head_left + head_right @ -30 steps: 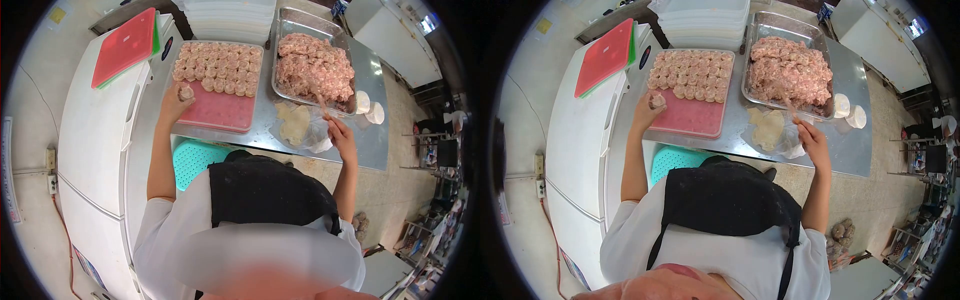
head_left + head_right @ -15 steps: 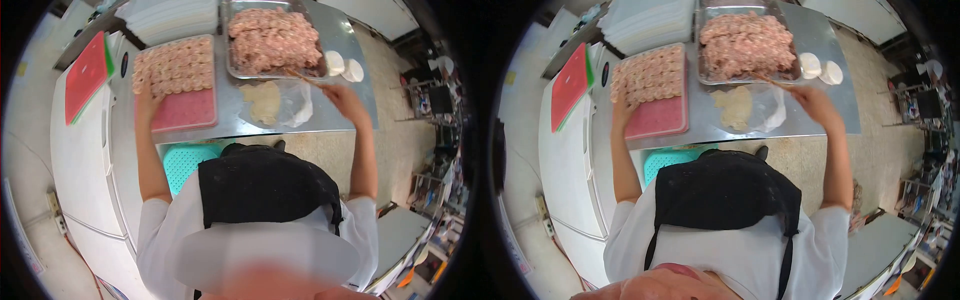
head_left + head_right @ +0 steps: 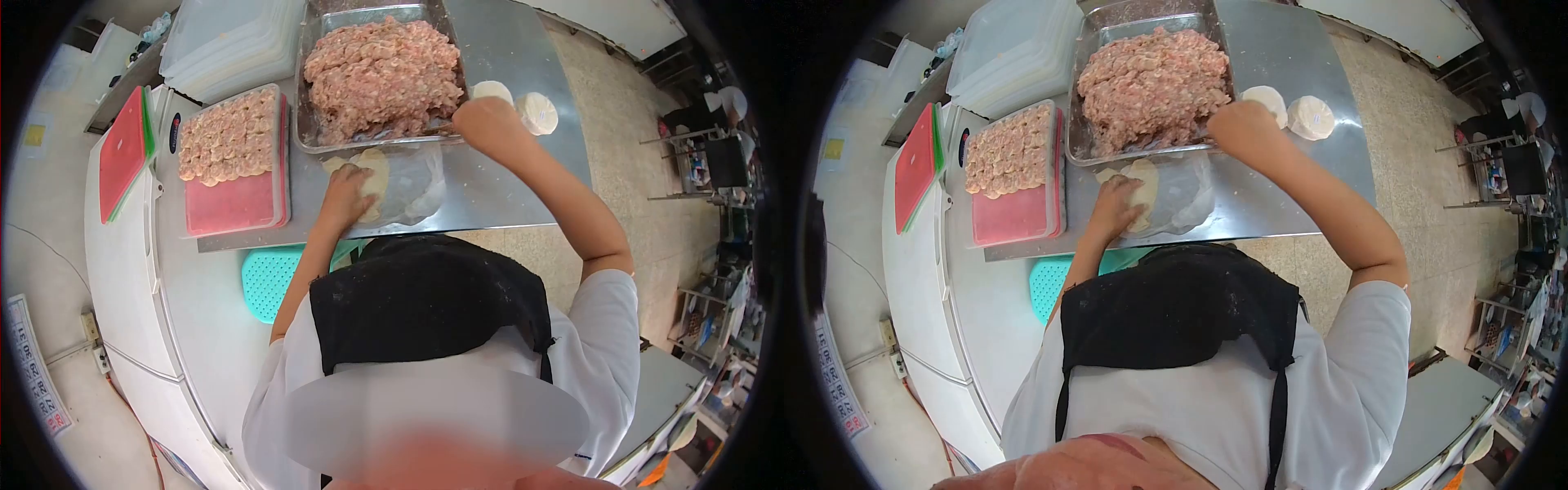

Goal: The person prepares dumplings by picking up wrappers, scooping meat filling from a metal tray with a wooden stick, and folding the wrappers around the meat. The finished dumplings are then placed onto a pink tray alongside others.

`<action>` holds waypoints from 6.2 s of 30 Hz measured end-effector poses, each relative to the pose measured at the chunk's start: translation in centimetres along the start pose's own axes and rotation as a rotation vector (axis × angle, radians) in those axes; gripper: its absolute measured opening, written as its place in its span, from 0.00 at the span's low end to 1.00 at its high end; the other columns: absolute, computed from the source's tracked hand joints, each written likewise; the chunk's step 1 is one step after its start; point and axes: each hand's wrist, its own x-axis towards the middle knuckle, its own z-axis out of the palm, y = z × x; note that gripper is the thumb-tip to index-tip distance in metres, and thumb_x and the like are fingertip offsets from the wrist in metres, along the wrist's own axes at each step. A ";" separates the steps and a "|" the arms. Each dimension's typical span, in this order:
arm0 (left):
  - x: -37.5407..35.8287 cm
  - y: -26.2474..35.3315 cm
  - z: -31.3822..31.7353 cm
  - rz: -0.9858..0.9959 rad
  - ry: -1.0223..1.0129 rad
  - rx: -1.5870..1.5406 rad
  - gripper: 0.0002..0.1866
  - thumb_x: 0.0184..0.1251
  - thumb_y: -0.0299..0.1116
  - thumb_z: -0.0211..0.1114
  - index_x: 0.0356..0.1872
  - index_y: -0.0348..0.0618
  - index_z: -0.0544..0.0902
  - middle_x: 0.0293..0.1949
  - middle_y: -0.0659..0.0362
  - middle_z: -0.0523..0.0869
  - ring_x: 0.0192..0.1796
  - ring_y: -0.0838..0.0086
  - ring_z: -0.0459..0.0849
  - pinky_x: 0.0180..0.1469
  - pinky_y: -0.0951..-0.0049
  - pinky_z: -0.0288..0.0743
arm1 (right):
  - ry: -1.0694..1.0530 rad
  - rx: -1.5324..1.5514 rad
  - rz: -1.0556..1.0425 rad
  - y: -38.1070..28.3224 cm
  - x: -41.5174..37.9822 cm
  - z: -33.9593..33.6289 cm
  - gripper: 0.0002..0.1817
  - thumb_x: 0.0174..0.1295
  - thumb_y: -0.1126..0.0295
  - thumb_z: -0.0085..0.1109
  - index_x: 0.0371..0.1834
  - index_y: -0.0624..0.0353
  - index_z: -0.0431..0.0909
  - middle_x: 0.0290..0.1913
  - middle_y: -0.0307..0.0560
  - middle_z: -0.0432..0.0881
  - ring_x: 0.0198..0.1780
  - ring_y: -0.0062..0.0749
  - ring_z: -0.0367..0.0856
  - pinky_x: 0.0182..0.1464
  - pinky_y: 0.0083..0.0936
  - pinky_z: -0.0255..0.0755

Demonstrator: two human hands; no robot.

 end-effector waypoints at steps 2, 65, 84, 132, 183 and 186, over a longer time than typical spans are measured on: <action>0.4 0.4 1.3 0.014 0.119 0.153 0.12 0.55 0.31 0.67 0.40 0.40 0.83 0.43 0.50 0.82 0.46 0.56 0.79 0.53 0.64 0.72 | 0.063 -0.027 0.004 2.2 0.8 -1.2 0.06 0.48 0.72 0.56 0.20 0.58 0.83 0.23 0.49 0.83 0.28 0.42 0.85 0.27 0.34 0.77; 11.6 7.6 -8.5 -0.238 0.357 -1.909 0.24 0.78 0.42 0.40 0.64 0.35 0.65 0.64 0.49 0.72 0.66 0.58 0.70 0.69 0.54 0.63 | 0.589 1.027 0.310 -7.4 5.3 3.1 0.15 0.67 0.67 0.56 0.52 0.63 0.79 0.38 0.49 0.81 0.39 0.36 0.79 0.41 0.29 0.72; 14.3 10.9 -4.6 -0.372 0.737 -1.873 0.38 0.68 0.58 0.52 0.66 0.34 0.64 0.68 0.46 0.65 0.69 0.51 0.64 0.70 0.45 0.57 | 0.174 0.471 -0.054 1.5 -1.6 -5.2 0.13 0.63 0.70 0.50 0.48 0.61 0.73 0.38 0.52 0.79 0.40 0.47 0.82 0.36 0.39 0.78; 15.1 5.3 -6.5 -0.257 0.119 -0.003 0.23 0.53 0.37 0.71 0.49 0.36 0.81 0.46 0.51 0.85 0.51 0.66 0.81 0.58 0.69 0.70 | 0.028 0.923 -0.053 8.4 2.1 0.4 0.15 0.66 0.62 0.56 0.50 0.58 0.80 0.40 0.54 0.82 0.41 0.47 0.82 0.45 0.34 0.75; -10.2 -20.1 -26.2 -0.543 0.489 0.175 0.34 0.51 0.38 0.72 0.59 0.37 0.70 0.52 0.43 0.80 0.56 0.48 0.78 0.57 0.57 0.72 | 0.070 1.492 0.819 -17.9 -3.2 -0.6 0.16 0.71 0.63 0.52 0.54 0.61 0.79 0.21 0.27 0.67 0.19 0.09 0.59 0.20 0.11 0.51; -9.2 -18.9 -25.9 -0.537 0.405 0.099 0.36 0.52 0.36 0.71 0.61 0.37 0.66 0.52 0.40 0.79 0.56 0.46 0.77 0.56 0.55 0.72 | 0.088 1.496 0.831 -18.6 -3.2 -0.6 0.16 0.72 0.63 0.51 0.55 0.61 0.78 0.20 0.27 0.66 0.18 0.09 0.58 0.20 0.11 0.50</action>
